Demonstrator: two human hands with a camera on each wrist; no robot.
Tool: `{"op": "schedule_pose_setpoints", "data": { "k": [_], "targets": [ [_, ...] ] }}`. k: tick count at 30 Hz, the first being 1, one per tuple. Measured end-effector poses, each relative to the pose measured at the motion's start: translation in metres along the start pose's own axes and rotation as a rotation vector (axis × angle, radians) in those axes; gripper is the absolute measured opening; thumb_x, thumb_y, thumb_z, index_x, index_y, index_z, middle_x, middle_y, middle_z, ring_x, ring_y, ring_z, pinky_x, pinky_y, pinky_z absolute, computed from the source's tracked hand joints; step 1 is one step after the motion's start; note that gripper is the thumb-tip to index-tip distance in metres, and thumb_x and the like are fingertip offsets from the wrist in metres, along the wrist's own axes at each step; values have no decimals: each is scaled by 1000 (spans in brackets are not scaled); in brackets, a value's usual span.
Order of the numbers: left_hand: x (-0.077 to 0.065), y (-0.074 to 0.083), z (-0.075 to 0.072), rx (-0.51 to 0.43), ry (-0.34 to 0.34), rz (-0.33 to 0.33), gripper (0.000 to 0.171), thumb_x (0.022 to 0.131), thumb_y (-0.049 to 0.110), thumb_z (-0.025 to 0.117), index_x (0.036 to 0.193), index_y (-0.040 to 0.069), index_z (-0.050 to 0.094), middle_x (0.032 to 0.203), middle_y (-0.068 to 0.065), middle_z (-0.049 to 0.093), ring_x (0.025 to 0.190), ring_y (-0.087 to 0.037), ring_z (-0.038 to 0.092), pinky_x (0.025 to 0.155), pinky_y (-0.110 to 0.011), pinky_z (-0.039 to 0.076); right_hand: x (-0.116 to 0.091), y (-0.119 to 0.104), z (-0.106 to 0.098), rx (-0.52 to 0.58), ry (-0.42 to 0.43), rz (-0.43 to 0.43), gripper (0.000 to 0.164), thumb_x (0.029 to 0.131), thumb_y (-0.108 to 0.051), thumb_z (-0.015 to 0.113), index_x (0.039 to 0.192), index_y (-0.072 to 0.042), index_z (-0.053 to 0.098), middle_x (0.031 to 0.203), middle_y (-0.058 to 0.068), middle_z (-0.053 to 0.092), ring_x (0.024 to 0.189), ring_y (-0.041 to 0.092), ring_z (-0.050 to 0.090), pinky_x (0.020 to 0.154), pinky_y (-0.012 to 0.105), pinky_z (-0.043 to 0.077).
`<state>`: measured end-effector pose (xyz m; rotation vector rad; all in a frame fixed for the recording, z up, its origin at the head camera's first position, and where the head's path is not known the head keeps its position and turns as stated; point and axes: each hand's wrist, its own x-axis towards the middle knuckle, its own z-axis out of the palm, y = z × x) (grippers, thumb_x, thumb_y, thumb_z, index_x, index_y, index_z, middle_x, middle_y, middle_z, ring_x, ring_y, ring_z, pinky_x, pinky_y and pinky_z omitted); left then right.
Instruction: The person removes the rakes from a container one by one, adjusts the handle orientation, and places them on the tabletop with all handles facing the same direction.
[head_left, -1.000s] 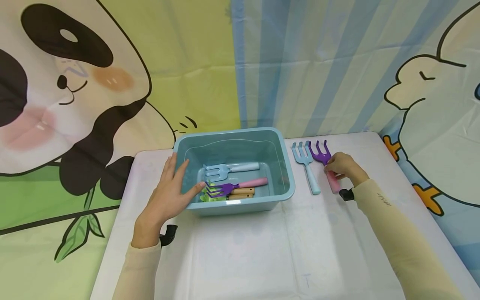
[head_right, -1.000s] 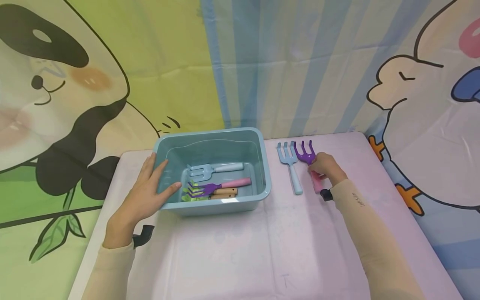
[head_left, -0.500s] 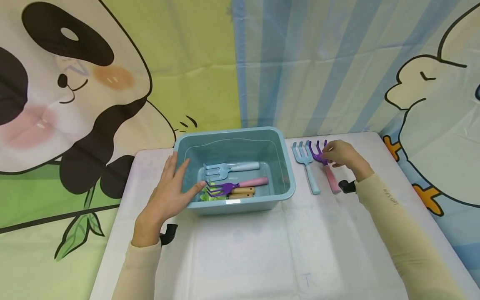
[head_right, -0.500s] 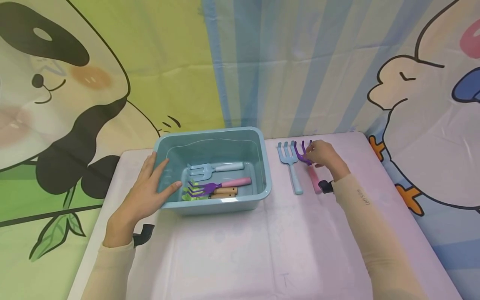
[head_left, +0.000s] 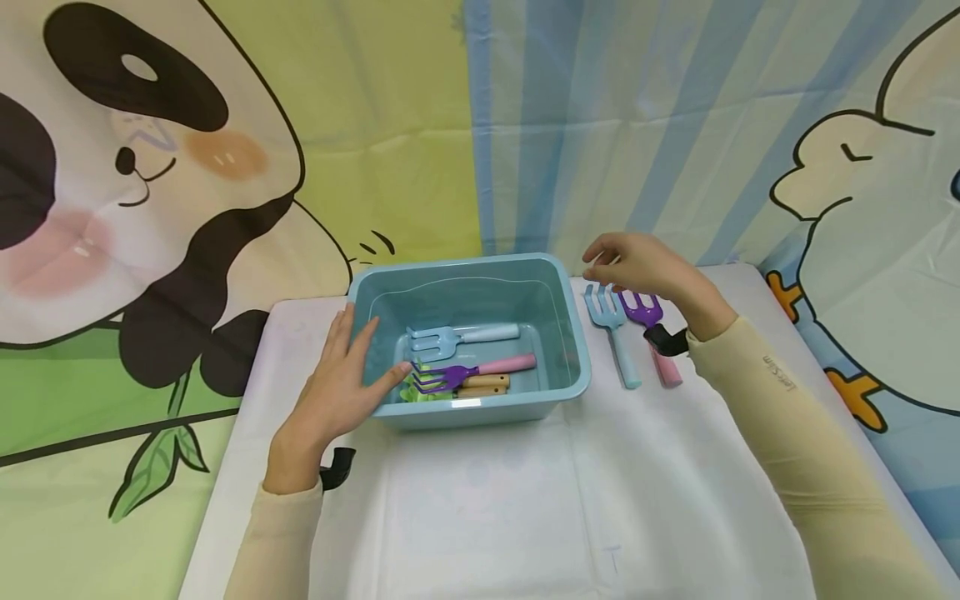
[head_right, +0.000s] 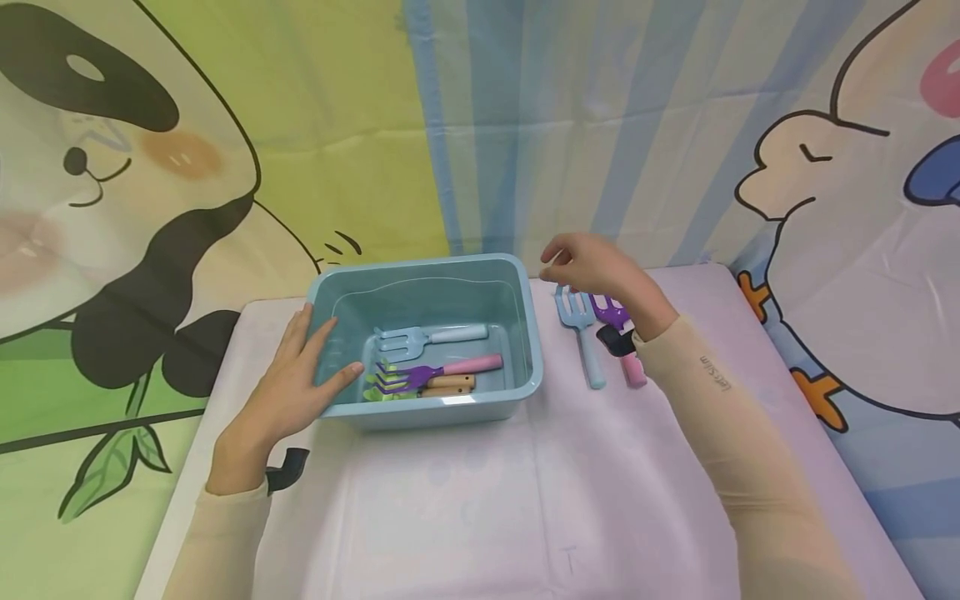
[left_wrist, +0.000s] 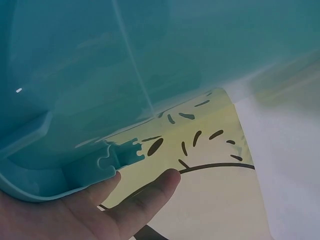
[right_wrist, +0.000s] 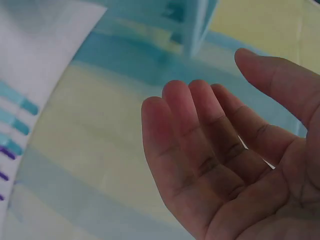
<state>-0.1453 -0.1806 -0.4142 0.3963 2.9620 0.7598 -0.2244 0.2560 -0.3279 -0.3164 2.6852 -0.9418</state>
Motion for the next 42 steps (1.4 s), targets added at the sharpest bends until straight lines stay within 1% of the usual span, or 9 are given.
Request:
{"op": "schedule_pose_setpoints", "data": {
  "k": [5, 11, 17, 22, 28, 31, 34, 39, 42],
  "targets": [
    [0, -1, 0, 2, 5, 3, 96, 91, 74, 49, 161, 15, 20, 166, -4, -13, 151, -24, -12, 103, -72, 27, 8, -35, 5, -10, -58, -83, 33, 98, -23, 65, 126, -5, 63, 110, 13, 67, 86, 26, 67, 77, 42, 56],
    [0, -1, -1, -1, 11, 7, 96, 91, 73, 50, 162, 16, 19, 166, -4, -12, 151, -24, -12, 105, -72, 26, 27, -71, 17, -121, -172, -167, 33, 98, -25, 67, 127, -10, 64, 116, 9, 68, 88, 26, 67, 75, 41, 53],
    [1, -1, -1, -2, 4, 3, 97, 91, 74, 49, 161, 13, 20, 166, -4, -12, 151, -25, -11, 104, -72, 26, 52, -95, 38, -180, -285, -240, 31, 96, -24, 69, 124, -11, 66, 112, 7, 68, 92, 21, 66, 80, 39, 52],
    [2, -1, -1, 0, 6, -4, 98, 90, 75, 49, 161, 14, 21, 166, -3, -13, 151, -25, -12, 104, -73, 25, 72, -105, 60, -173, -357, -295, 30, 95, -18, 69, 121, -3, 66, 111, 10, 69, 96, 22, 65, 83, 38, 52],
    [2, -2, 0, -3, 3, 1, 98, 90, 75, 48, 161, 14, 20, 166, -2, -13, 151, -25, -11, 104, -72, 27, 89, -103, 86, -135, -440, -216, 30, 97, -18, 68, 123, -4, 65, 108, 10, 70, 89, 25, 65, 74, 41, 55],
    [1, -2, 0, 1, 8, 3, 97, 90, 75, 48, 161, 15, 21, 166, -3, -12, 151, -25, -11, 104, -72, 27, 97, -100, 98, -127, -466, -188, 32, 97, -20, 68, 124, -5, 64, 107, 9, 69, 87, 25, 63, 74, 43, 55],
    [1, -2, -1, -2, 12, 3, 97, 90, 75, 49, 161, 14, 21, 166, -3, -12, 152, -26, -10, 104, -72, 27, 103, -97, 109, -120, -511, -161, 33, 97, -22, 69, 126, -8, 64, 110, 7, 67, 92, 27, 63, 78, 46, 54],
    [1, -2, 0, -6, 16, 6, 98, 90, 76, 49, 161, 15, 21, 167, -3, -11, 152, -27, -9, 104, -71, 27, 110, -90, 126, -104, -611, -99, 32, 97, -22, 68, 127, -12, 63, 121, 7, 63, 109, 34, 62, 87, 50, 53],
    [1, -2, 0, -5, 17, 8, 98, 89, 76, 49, 161, 15, 21, 167, -4, -10, 152, -26, -10, 105, -71, 27, 113, -84, 135, -115, -650, -66, 29, 96, -21, 69, 123, -13, 65, 122, 6, 62, 114, 35, 61, 90, 52, 52]
  ]
}}
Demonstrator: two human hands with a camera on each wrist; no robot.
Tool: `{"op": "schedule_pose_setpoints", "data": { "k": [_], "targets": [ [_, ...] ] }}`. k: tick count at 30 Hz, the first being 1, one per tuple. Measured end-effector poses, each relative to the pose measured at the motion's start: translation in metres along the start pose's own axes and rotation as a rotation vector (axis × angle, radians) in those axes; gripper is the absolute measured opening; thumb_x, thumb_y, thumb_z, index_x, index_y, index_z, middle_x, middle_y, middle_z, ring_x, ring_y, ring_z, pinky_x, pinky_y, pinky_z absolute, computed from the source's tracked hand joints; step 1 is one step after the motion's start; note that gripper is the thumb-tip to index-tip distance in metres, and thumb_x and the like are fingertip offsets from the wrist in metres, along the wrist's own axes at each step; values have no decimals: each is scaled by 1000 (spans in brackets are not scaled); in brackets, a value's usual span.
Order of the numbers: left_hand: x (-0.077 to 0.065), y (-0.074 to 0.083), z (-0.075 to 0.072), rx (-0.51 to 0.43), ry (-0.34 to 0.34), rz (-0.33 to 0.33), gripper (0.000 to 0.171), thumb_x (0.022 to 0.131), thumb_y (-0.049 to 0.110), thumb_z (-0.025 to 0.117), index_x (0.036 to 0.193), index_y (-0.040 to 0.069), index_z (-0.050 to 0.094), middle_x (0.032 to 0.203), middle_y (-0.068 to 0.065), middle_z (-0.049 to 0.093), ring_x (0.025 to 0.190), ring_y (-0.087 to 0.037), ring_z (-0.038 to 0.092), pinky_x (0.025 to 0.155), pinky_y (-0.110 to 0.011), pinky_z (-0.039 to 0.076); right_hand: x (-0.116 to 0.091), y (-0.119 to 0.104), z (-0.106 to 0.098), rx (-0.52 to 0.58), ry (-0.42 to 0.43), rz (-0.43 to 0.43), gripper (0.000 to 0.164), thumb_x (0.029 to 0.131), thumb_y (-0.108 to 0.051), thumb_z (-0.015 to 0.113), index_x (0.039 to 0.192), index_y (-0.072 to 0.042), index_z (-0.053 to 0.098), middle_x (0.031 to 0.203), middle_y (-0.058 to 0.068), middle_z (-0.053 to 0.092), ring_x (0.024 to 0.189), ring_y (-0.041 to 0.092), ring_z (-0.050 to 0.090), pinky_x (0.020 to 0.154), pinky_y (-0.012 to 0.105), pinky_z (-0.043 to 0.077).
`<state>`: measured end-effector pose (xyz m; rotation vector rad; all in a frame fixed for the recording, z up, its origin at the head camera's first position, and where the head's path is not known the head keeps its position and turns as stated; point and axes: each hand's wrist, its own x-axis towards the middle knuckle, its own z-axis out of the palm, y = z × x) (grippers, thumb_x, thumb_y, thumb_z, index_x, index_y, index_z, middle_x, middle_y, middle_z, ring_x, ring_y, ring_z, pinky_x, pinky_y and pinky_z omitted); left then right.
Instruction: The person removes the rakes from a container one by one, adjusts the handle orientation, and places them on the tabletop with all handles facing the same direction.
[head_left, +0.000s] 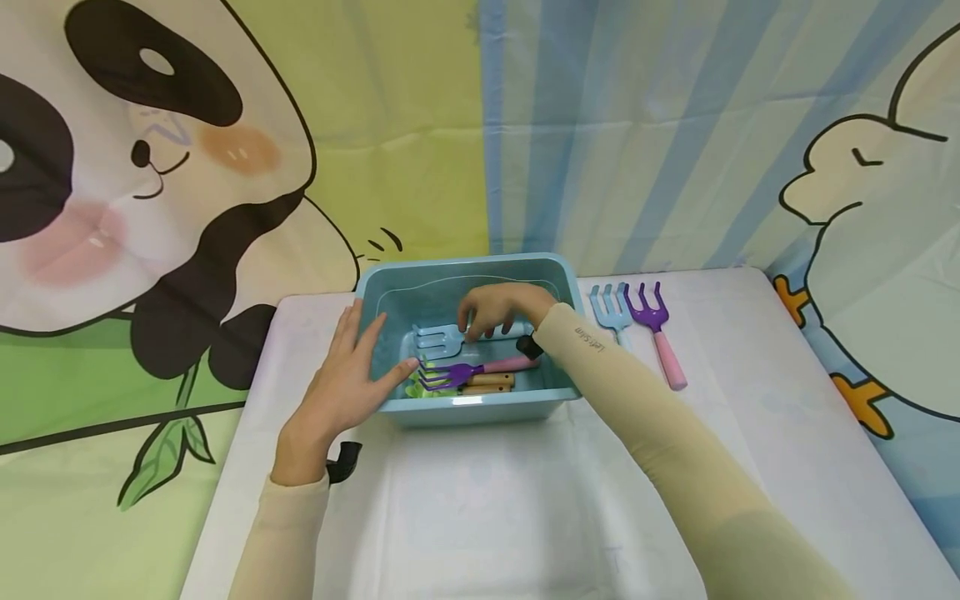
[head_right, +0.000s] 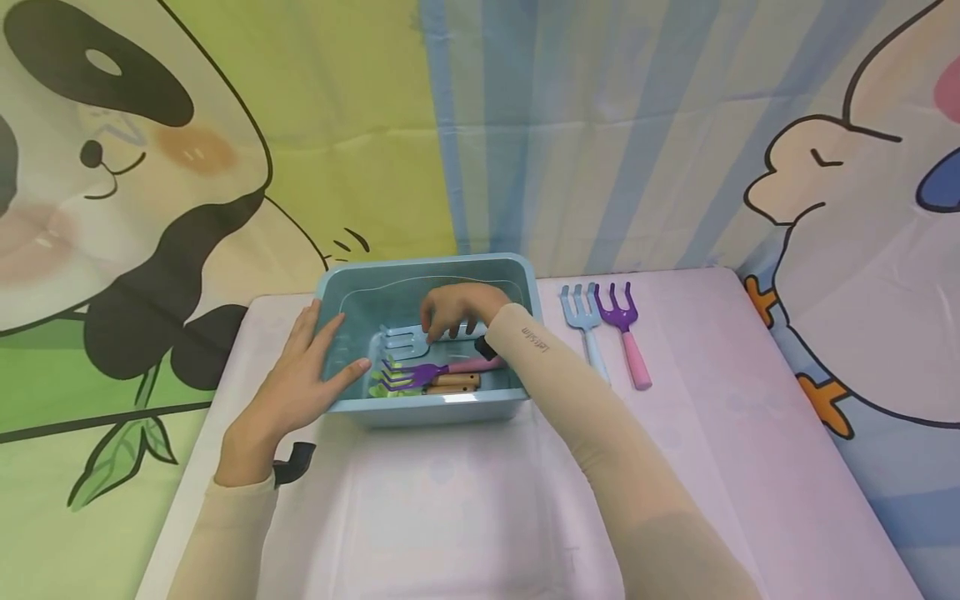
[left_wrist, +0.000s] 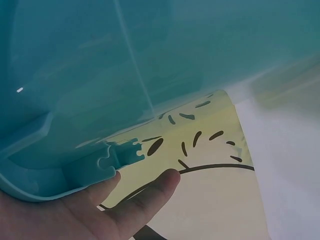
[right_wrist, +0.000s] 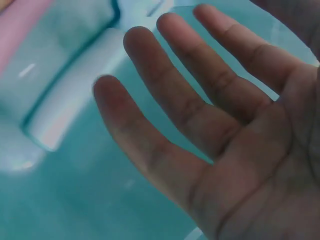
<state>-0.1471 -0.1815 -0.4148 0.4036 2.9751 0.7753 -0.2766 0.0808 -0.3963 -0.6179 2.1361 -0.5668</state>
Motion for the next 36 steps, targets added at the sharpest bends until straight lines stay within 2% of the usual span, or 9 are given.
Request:
{"op": "schedule_pose_setpoints", "data": {
  "k": [8, 13, 15, 18, 25, 32, 36],
  "targets": [
    [1, 1, 1, -2, 2, 4, 97, 90, 75, 50, 161, 15, 22, 167, -4, -10, 152, -26, -9, 106, -71, 25, 14, 17, 10, -29, -75, 137, 22, 92, -20, 71, 113, -13, 69, 112, 6, 62, 111, 32, 60, 92, 53, 50],
    [3, 1, 1, 3, 1, 4, 97, 90, 75, 49, 161, 16, 22, 167, -2, -11, 152, -25, -10, 105, -72, 26, 19, 25, 16, -64, -120, 192, 33, 87, -25, 79, 115, -12, 69, 107, 5, 64, 102, 25, 58, 87, 48, 51],
    [3, 1, 1, 6, 3, 1, 97, 90, 75, 49, 161, 16, 22, 167, -3, -11, 152, -25, -10, 104, -72, 27, 21, 25, 17, -74, -137, 193, 38, 85, -26, 81, 118, -12, 68, 107, 5, 64, 100, 22, 58, 85, 47, 51],
    [3, 1, 1, 5, 2, -7, 97, 90, 75, 49, 161, 16, 22, 167, -3, -10, 152, -26, -9, 103, -73, 27, 24, 26, 19, -70, -163, 201, 35, 86, -24, 80, 117, -13, 69, 110, 5, 65, 101, 21, 58, 86, 46, 51],
    [2, 1, 2, -8, -3, -22, 98, 89, 76, 49, 161, 16, 22, 167, -1, -12, 151, -24, -11, 105, -72, 25, 32, 29, 28, -184, -201, 197, 30, 87, -24, 79, 115, -20, 70, 114, 1, 61, 108, 21, 52, 91, 41, 46],
    [2, 1, 2, -1, 14, -11, 97, 89, 75, 50, 161, 15, 24, 167, -2, -10, 152, -25, -9, 105, -72, 25, 32, 27, 30, -244, -213, 171, 13, 89, -17, 75, 101, -16, 71, 100, 0, 62, 98, 18, 54, 81, 38, 46],
    [1, 2, 2, -1, 16, -10, 96, 89, 75, 51, 161, 16, 24, 167, -1, -10, 152, -24, -10, 105, -72, 25, 30, 26, 27, -228, -228, 173, 13, 87, -16, 76, 99, -14, 70, 93, 0, 61, 93, 17, 55, 77, 36, 47]
  ]
}}
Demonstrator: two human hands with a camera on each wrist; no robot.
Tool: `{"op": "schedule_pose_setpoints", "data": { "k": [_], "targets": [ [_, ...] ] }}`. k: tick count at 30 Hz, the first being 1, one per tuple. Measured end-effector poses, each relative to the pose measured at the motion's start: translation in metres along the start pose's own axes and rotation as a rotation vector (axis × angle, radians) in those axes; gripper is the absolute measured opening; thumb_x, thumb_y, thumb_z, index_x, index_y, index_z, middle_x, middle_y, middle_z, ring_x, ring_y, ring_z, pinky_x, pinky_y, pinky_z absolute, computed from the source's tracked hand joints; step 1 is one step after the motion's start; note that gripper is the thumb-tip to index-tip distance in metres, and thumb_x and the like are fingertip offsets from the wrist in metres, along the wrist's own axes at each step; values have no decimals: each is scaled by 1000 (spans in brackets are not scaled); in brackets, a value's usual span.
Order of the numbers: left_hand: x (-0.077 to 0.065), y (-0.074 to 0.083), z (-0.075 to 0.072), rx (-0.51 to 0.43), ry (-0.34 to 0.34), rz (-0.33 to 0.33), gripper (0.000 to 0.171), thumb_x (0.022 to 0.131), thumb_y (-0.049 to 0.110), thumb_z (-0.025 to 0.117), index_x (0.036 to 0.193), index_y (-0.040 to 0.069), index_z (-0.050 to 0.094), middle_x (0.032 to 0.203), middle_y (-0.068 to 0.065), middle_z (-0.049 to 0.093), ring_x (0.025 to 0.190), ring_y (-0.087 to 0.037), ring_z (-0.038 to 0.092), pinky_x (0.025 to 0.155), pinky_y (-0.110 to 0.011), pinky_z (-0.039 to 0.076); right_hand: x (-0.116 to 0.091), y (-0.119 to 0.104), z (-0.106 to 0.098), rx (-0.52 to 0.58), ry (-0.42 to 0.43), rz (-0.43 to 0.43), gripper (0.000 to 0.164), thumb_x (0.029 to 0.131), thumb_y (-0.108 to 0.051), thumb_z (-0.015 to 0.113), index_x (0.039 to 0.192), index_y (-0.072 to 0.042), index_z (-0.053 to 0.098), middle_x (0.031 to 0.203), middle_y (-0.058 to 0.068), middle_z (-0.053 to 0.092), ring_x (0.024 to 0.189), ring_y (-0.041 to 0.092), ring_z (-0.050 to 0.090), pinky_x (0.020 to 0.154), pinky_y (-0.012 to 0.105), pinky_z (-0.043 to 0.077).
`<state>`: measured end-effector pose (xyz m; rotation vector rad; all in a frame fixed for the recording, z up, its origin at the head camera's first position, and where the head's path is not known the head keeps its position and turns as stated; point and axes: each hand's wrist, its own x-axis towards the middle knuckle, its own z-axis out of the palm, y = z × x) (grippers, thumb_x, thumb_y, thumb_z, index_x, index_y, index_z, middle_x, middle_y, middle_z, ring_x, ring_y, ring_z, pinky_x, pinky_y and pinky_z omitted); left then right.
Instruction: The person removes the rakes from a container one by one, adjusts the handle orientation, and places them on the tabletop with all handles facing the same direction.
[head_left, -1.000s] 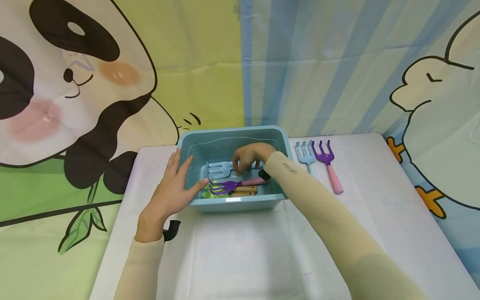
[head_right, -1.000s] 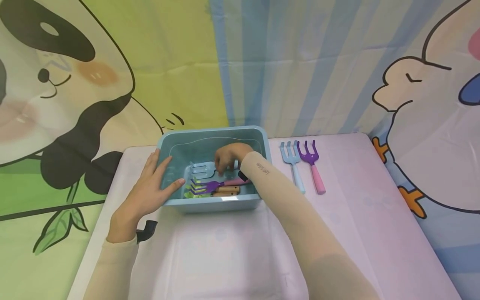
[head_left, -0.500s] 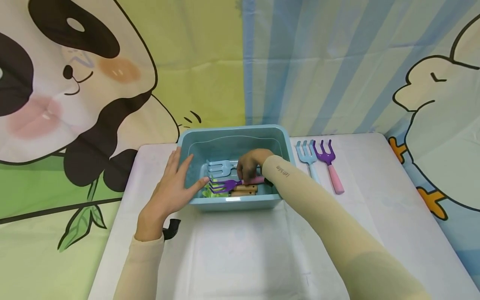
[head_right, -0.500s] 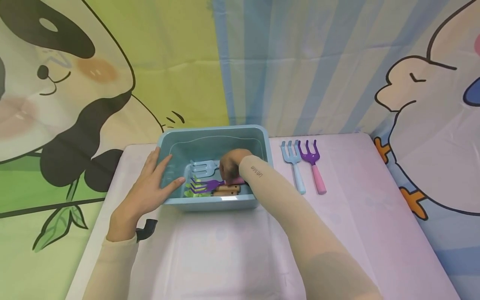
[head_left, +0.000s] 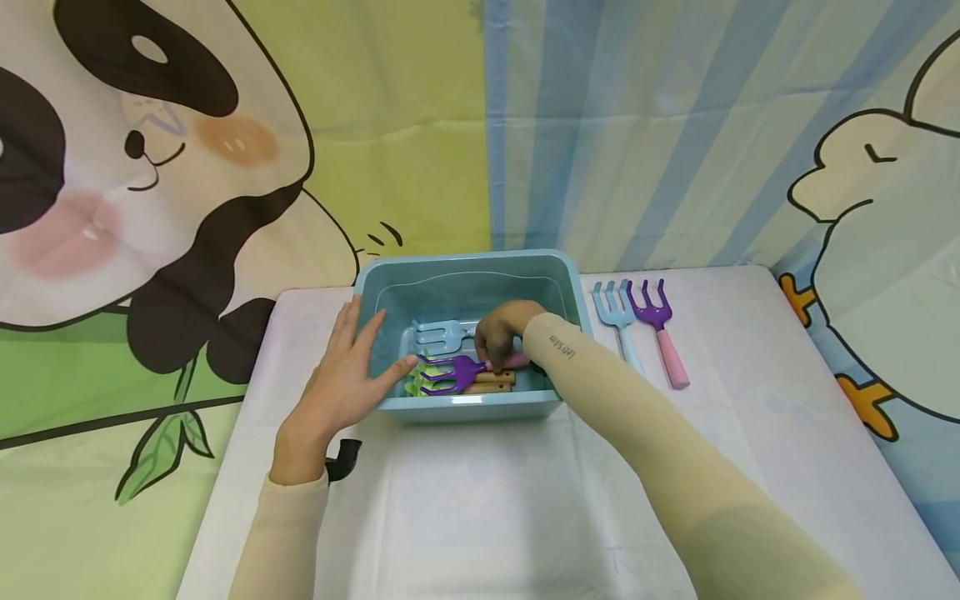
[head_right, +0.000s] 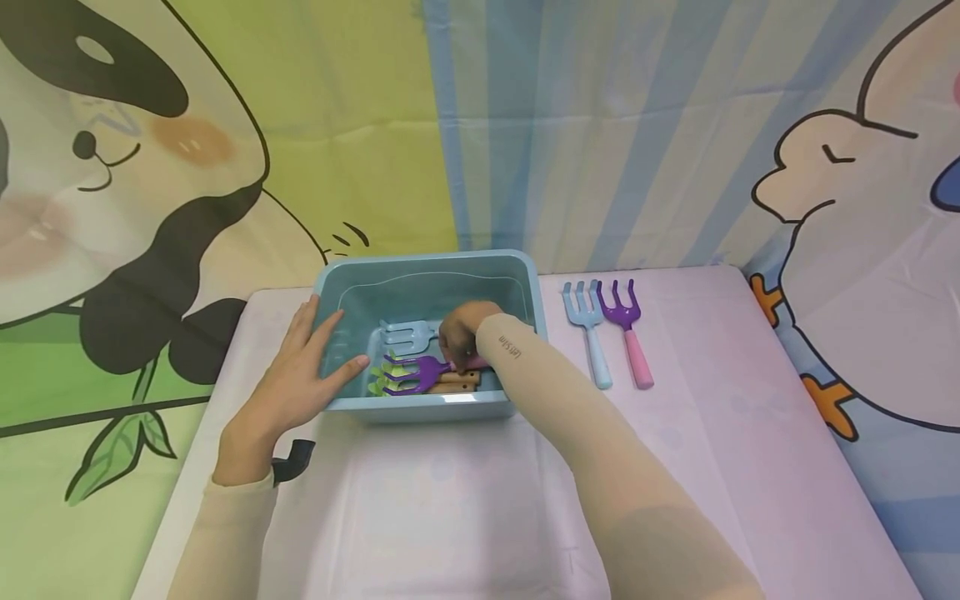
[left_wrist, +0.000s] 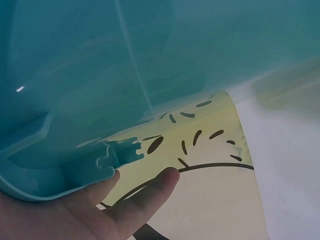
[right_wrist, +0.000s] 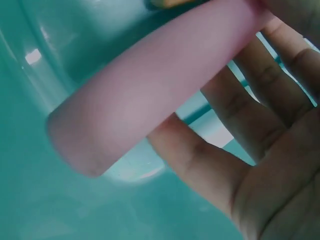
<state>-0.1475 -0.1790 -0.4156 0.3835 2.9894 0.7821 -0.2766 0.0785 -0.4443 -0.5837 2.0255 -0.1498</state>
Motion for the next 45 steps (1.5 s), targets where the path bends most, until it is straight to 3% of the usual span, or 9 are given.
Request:
{"op": "schedule_pose_setpoints", "data": {
  "k": [8, 13, 16, 22, 25, 31, 38, 45],
  "targets": [
    [1, 0, 1, -2, -1, 6, 96, 90, 74, 51, 160, 14, 25, 167, -2, -10, 152, -24, -10, 105, -72, 25, -7, 1, -3, 33, -14, 50, 26, 88, -16, 73, 111, -25, 70, 106, 2, 62, 104, 21, 52, 82, 38, 48],
    [1, -2, 1, -5, 1, 13, 95, 90, 73, 51, 161, 16, 24, 167, -2, -10, 152, -26, -9, 106, -70, 25, -9, 1, -5, 73, -36, 73, 29, 86, -10, 71, 112, -23, 69, 95, 2, 61, 100, 21, 55, 73, 35, 50],
    [1, -2, 1, -7, -4, 10, 95, 90, 73, 51, 161, 16, 23, 167, -2, -10, 152, -26, -9, 106, -71, 24, -12, 0, -6, 167, -52, 79, 33, 84, -5, 69, 114, -20, 69, 97, 5, 60, 99, 22, 56, 70, 32, 49],
    [3, -1, 3, -7, -9, 7, 96, 90, 74, 51, 160, 15, 24, 167, -1, -11, 152, -26, -9, 106, -71, 24, -18, -1, -8, 309, -35, 44, 40, 83, 2, 70, 117, -19, 66, 118, 12, 54, 101, 24, 54, 61, 31, 49],
    [3, 0, 2, -4, -8, 11, 95, 91, 73, 51, 160, 14, 24, 167, -2, -11, 152, -26, -9, 105, -72, 24, -21, -2, -11, 309, -34, 11, 39, 85, 2, 68, 119, -18, 64, 120, 13, 51, 97, 24, 54, 60, 32, 50],
    [2, -2, 0, -12, 0, 12, 93, 91, 71, 52, 160, 16, 25, 167, -3, -9, 152, -24, -10, 106, -72, 23, -27, -7, -21, 239, -7, -68, 37, 92, -8, 68, 126, -18, 59, 123, 10, 52, 90, 22, 58, 70, 37, 55],
    [2, -1, -1, -17, -6, 14, 93, 92, 71, 52, 161, 15, 24, 167, -4, -9, 151, -24, -11, 106, -72, 23, -50, -8, -30, 260, 64, -79, 40, 95, -10, 66, 133, -16, 55, 117, 11, 57, 88, 20, 61, 77, 40, 57],
    [1, 0, -2, -13, -9, 17, 93, 92, 70, 52, 160, 14, 24, 167, -4, -10, 152, -27, -10, 105, -73, 23, -85, -7, -38, 327, 123, -142, 36, 96, -8, 63, 130, -14, 52, 103, 13, 62, 72, 21, 61, 76, 42, 57]
  ]
}}
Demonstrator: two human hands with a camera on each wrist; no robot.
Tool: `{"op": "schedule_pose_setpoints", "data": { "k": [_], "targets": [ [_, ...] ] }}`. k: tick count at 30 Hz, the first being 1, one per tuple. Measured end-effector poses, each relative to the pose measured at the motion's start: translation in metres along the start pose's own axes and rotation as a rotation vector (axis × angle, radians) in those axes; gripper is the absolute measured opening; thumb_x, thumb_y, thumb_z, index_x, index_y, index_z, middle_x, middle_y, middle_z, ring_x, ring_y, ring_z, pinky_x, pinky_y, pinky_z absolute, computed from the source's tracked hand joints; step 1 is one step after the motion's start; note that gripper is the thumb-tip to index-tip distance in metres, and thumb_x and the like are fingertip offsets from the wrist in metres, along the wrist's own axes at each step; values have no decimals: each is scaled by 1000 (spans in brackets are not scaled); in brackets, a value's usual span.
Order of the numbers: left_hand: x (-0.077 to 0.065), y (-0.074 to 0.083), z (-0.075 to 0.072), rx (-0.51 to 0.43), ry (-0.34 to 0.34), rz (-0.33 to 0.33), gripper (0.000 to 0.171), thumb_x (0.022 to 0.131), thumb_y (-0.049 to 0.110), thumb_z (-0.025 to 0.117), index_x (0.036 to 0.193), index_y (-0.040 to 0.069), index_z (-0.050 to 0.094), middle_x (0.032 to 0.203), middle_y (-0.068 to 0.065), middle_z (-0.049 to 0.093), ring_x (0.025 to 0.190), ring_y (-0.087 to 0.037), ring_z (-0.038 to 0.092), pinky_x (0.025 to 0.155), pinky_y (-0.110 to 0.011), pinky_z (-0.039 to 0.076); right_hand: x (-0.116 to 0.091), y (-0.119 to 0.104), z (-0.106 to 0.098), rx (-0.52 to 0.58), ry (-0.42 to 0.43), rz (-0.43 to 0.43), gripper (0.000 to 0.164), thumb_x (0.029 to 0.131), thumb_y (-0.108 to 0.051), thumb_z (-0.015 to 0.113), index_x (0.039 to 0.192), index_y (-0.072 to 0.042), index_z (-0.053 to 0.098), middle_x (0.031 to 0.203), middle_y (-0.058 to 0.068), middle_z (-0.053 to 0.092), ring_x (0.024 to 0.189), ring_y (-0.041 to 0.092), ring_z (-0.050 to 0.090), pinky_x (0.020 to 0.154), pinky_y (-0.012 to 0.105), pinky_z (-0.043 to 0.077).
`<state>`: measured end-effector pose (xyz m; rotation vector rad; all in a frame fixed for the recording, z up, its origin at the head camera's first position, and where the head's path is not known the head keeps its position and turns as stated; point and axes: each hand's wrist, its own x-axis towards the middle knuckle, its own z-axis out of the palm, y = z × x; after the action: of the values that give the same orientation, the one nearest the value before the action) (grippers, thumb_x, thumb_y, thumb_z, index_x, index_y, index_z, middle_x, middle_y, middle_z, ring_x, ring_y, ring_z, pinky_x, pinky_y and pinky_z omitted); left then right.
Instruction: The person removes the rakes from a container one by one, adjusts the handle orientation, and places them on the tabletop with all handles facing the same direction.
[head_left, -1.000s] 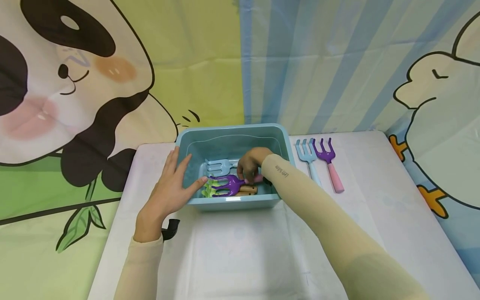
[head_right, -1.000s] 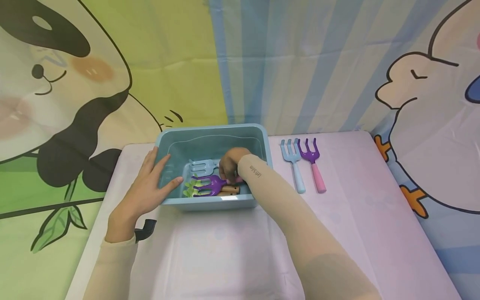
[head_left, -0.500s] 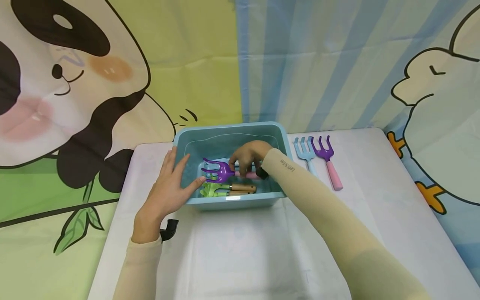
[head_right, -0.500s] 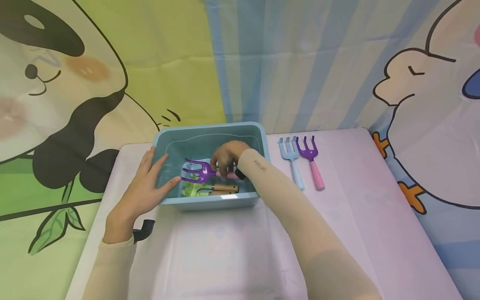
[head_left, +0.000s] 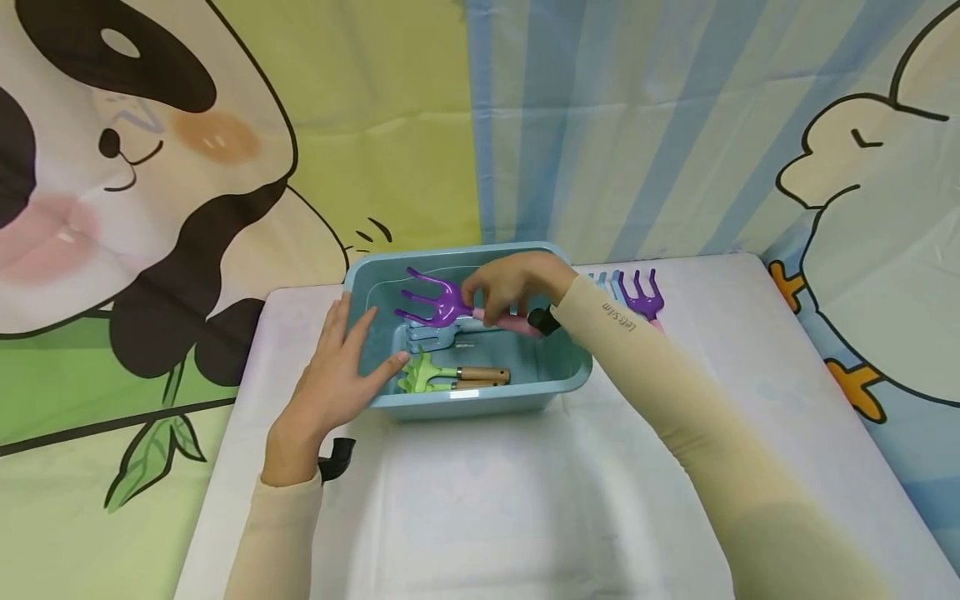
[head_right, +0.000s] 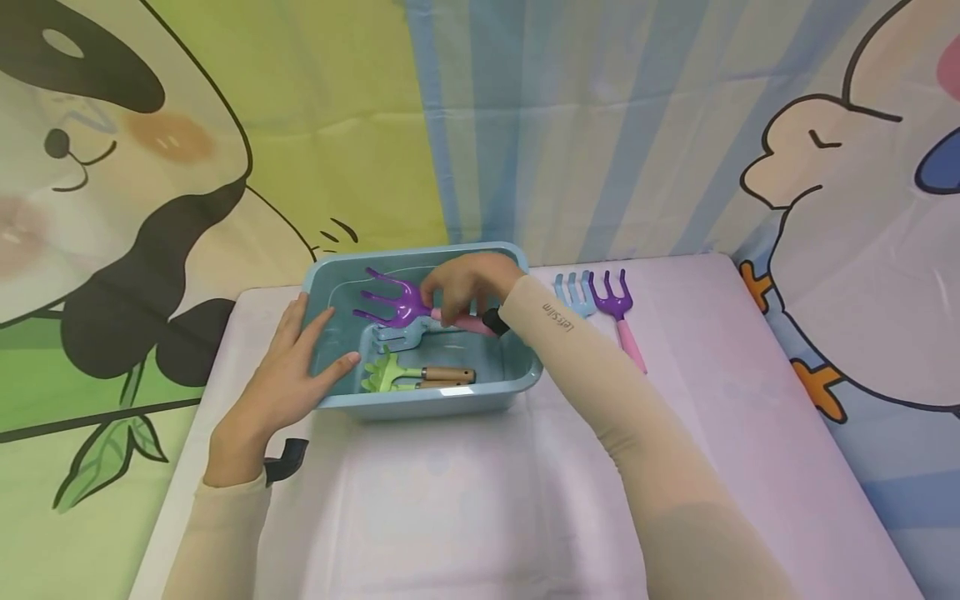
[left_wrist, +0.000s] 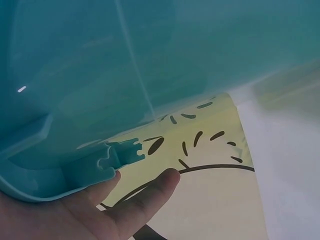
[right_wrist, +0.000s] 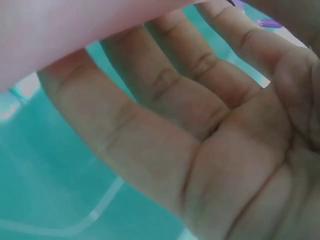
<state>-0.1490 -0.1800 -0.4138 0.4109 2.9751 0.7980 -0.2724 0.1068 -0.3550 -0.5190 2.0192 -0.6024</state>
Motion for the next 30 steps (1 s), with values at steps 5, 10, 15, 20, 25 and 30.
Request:
{"op": "schedule_pose_setpoints", "data": {
  "k": [5, 10, 15, 20, 25, 30],
  "targets": [
    [0, -1, 1, 1, 3, -2, 93, 91, 71, 53, 160, 15, 24, 167, -3, -10, 152, -28, -8, 106, -72, 24, -24, -3, -9, -6, 28, -73, 32, 98, -10, 62, 128, -10, 50, 96, 13, 64, 67, 21, 62, 72, 41, 57],
    [0, -1, 1, 1, 9, -4, 93, 91, 71, 53, 160, 14, 25, 167, -3, -9, 152, -29, -7, 104, -73, 25, -49, 2, -18, 31, 83, -131, 29, 98, -9, 62, 125, -10, 52, 98, 16, 64, 71, 24, 64, 68, 41, 56],
    [1, 0, 0, -2, 10, 1, 93, 91, 71, 53, 160, 14, 25, 167, -3, -9, 152, -29, -7, 104, -73, 25, -76, 15, -26, 74, 148, -159, 33, 98, -7, 64, 128, -9, 52, 110, 19, 61, 87, 30, 63, 68, 42, 57],
    [0, 1, -2, -8, 9, 7, 93, 92, 70, 53, 160, 15, 25, 167, -3, -9, 152, -27, -8, 104, -73, 24, -100, 35, -28, 81, 194, -169, 29, 100, -8, 59, 128, -8, 51, 115, 19, 58, 93, 32, 62, 75, 44, 57],
    [0, 0, -1, -9, 4, 10, 92, 92, 70, 52, 161, 16, 24, 167, -3, -9, 152, -25, -9, 103, -73, 27, -123, 65, -26, 109, 237, -158, 32, 102, -13, 58, 131, -5, 46, 115, 20, 57, 93, 33, 63, 81, 44, 56],
    [-2, 0, 0, -9, -4, 3, 92, 91, 71, 52, 161, 17, 23, 167, -3, -10, 152, -25, -10, 103, -73, 27, -142, 98, -20, 161, 305, -117, 36, 101, -14, 61, 133, -6, 45, 115, 21, 57, 91, 33, 64, 81, 43, 56]
  ]
}}
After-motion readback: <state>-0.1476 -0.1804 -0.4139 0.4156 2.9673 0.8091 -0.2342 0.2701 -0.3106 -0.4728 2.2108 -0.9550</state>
